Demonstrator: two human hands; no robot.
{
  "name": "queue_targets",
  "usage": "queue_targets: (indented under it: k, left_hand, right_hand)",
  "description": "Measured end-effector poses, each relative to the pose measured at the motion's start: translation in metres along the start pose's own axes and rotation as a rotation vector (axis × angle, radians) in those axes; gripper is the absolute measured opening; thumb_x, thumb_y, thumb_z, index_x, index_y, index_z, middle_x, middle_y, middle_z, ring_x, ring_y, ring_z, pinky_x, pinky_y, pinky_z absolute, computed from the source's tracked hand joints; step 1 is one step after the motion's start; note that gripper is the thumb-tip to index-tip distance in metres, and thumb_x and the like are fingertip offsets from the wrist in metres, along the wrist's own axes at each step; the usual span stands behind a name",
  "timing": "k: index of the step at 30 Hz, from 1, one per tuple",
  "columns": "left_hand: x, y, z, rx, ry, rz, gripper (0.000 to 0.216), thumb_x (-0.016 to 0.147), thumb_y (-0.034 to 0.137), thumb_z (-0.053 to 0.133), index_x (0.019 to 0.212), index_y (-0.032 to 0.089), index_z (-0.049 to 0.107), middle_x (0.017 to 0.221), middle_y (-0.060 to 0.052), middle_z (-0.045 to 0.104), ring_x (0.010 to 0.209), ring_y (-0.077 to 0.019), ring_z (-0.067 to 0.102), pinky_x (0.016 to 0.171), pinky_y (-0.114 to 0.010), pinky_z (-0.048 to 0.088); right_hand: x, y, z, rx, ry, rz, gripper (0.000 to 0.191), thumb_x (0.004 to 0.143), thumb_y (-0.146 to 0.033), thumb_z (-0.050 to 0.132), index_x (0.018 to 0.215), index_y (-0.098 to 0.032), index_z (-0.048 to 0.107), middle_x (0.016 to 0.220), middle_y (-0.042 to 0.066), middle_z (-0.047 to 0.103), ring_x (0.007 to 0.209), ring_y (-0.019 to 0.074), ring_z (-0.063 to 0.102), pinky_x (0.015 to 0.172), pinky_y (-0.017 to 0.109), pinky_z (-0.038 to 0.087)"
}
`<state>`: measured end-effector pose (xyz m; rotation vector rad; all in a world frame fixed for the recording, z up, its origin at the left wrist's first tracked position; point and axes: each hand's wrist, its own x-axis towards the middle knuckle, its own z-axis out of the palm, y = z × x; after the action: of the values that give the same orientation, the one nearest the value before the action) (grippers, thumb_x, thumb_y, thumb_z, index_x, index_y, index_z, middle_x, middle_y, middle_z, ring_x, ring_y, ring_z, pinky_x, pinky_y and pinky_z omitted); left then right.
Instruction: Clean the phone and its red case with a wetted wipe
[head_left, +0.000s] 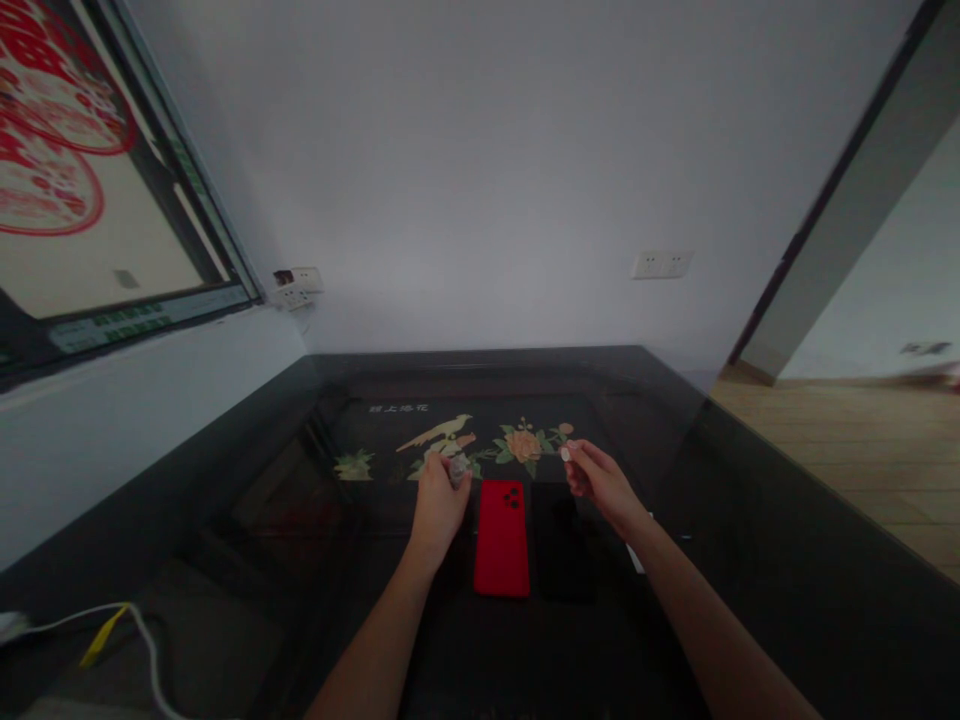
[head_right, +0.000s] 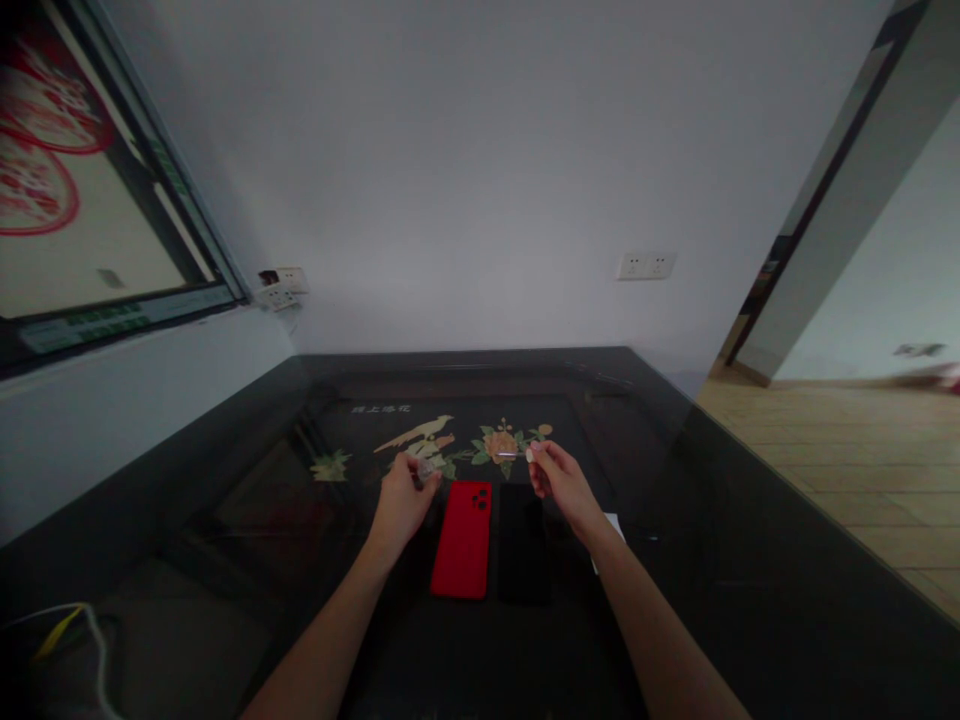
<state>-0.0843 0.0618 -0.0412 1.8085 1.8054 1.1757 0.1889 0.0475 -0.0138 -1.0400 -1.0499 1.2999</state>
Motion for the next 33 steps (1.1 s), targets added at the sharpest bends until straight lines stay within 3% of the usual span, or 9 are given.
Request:
queue_targets:
  k: [13,15,17,19,21,23,26,29,33]
  left_hand:
    - [-0.002,0.003,-0.001,0.070,0.024,0.031,0.025,0.086,0.026,0.068,0.096,0.019,0.047,0.088,-0.003,0.060,0.082,-0.0203,0.064,0.076,-0.035,0.051]
    - [-0.003,0.011,-0.006,0.112,0.088,0.061,0.042,0.079,0.034,0.077,0.104,0.018,0.048,0.101,-0.008,0.059,0.094,-0.0249,0.063,0.085,-0.041,0.051]
    - [-0.009,0.027,-0.012,0.214,0.262,0.125,0.059,0.074,0.047,0.081,0.112,0.016,0.048,0.111,-0.013,0.055,0.106,-0.0317,0.058,0.094,-0.049,0.048]
    - [-0.020,0.049,-0.014,0.196,0.286,0.220,0.047,0.085,0.048,0.071,0.111,0.016,0.049,0.108,-0.012,0.055,0.104,-0.0300,0.056,0.092,-0.047,0.049]
    - [-0.037,0.074,-0.010,0.121,0.109,0.379,0.025,0.094,0.040,0.060,0.104,0.018,0.051,0.102,-0.009,0.056,0.096,-0.0245,0.057,0.087,-0.040,0.049]
    - [-0.057,0.097,-0.001,0.133,-0.163,0.591,0.013,0.096,0.033,0.056,0.093,0.020,0.054,0.094,-0.005,0.059,0.092,-0.0222,0.056,0.085,-0.038,0.047]
    - [-0.083,0.122,0.019,0.218,-0.444,0.834,0.018,0.091,0.037,0.063,0.096,0.021,0.059,0.100,-0.004,0.064,0.099,-0.0241,0.056,0.087,-0.038,0.045]
    - [-0.096,0.134,0.041,0.248,-0.592,1.052,0.018,0.097,0.033,0.056,0.108,0.019,0.061,0.109,-0.005,0.066,0.108,-0.0228,0.055,0.094,-0.037,0.042]
    - [-0.099,0.139,0.072,0.333,-0.571,1.132,0.024,0.101,0.019,0.045,0.119,0.014,0.060,0.112,-0.007,0.066,0.108,-0.0226,0.055,0.092,-0.037,0.042]
  right_hand:
    - [0.003,-0.003,-0.006,0.175,0.067,0.028,0.038,0.071,-0.050,0.085,0.083,-0.020,0.066,0.062,-0.004,0.055,0.052,0.0089,0.046,0.044,0.020,0.033]
    - [0.003,-0.006,-0.007,0.229,0.075,0.020,0.036,0.070,-0.048,0.086,0.081,-0.020,0.066,0.062,-0.004,0.055,0.052,0.0085,0.045,0.044,0.020,0.032]
    - [0.003,-0.009,-0.010,0.291,0.085,0.010,0.034,0.070,-0.045,0.086,0.079,-0.020,0.065,0.062,-0.004,0.054,0.051,0.0080,0.044,0.044,0.020,0.031]
    - [0.005,-0.013,-0.012,0.353,0.106,0.007,0.033,0.070,-0.044,0.086,0.076,-0.019,0.065,0.060,-0.005,0.052,0.049,0.0073,0.041,0.043,0.020,0.029]
    - [0.006,-0.016,-0.015,0.403,0.130,0.006,0.033,0.069,-0.043,0.086,0.074,-0.019,0.065,0.057,-0.006,0.049,0.048,0.0068,0.038,0.042,0.020,0.027]
    - [0.007,-0.018,-0.018,0.438,0.154,-0.003,0.032,0.068,-0.042,0.086,0.074,-0.018,0.065,0.055,-0.006,0.047,0.047,0.0067,0.036,0.041,0.020,0.026]
    - [0.008,-0.020,-0.021,0.458,0.193,-0.020,0.031,0.066,-0.040,0.086,0.074,-0.019,0.065,0.054,-0.007,0.046,0.045,0.0069,0.035,0.040,0.021,0.024]
    - [0.007,-0.021,-0.021,0.460,0.213,-0.030,0.029,0.068,-0.039,0.084,0.074,-0.019,0.064,0.054,-0.007,0.046,0.045,0.0071,0.034,0.040,0.022,0.023]
    - [0.005,-0.023,-0.020,0.472,0.216,-0.022,0.027,0.071,-0.038,0.083,0.074,-0.019,0.064,0.054,-0.007,0.047,0.045,0.0070,0.035,0.039,0.022,0.024]
